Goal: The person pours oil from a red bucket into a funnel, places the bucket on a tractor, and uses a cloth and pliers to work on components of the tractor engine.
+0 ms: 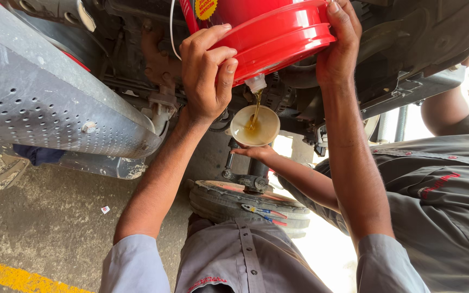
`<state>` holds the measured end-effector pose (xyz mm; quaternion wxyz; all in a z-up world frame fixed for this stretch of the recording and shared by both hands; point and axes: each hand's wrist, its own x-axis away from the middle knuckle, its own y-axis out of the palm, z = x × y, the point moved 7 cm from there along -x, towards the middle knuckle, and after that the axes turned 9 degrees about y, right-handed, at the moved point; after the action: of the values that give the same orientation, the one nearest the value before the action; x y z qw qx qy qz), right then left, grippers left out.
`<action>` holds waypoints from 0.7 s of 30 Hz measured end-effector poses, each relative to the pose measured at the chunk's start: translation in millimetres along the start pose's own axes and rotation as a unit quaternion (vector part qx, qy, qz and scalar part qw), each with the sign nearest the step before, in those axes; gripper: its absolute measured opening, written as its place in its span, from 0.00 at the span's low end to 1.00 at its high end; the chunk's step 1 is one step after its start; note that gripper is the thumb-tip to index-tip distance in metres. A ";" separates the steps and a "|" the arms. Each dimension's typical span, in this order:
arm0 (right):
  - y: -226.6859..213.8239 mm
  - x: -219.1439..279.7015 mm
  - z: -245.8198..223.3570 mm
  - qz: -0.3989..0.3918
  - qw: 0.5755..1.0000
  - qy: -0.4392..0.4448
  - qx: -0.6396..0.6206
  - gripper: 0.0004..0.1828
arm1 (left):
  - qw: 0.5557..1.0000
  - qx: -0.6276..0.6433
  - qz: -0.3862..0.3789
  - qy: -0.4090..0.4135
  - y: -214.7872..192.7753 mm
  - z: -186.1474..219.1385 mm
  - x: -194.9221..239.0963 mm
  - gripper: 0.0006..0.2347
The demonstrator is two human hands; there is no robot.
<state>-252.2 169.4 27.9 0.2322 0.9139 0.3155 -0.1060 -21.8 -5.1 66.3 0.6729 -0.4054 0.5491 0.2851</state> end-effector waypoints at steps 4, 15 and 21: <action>-0.4 2.5 -1.4 0.003 1.000 0.002 -0.008 0.13 | 1.000 0.000 0.001 0.006 -2.2 4.6 -3.6 0.06; -7.5 2.8 3.5 0.019 1.000 0.003 -0.020 0.13 | 1.000 -0.004 0.000 0.010 -3.0 5.0 -3.2 0.06; -10.5 2.7 6.8 0.031 0.999 0.011 -0.014 0.14 | 1.000 -0.004 0.000 0.012 -1.2 3.3 -1.5 0.06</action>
<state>-257.0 174.7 17.3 0.2444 0.9212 0.2909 -0.0842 -19.4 -2.9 68.3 0.6648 -0.4112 0.5562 0.2820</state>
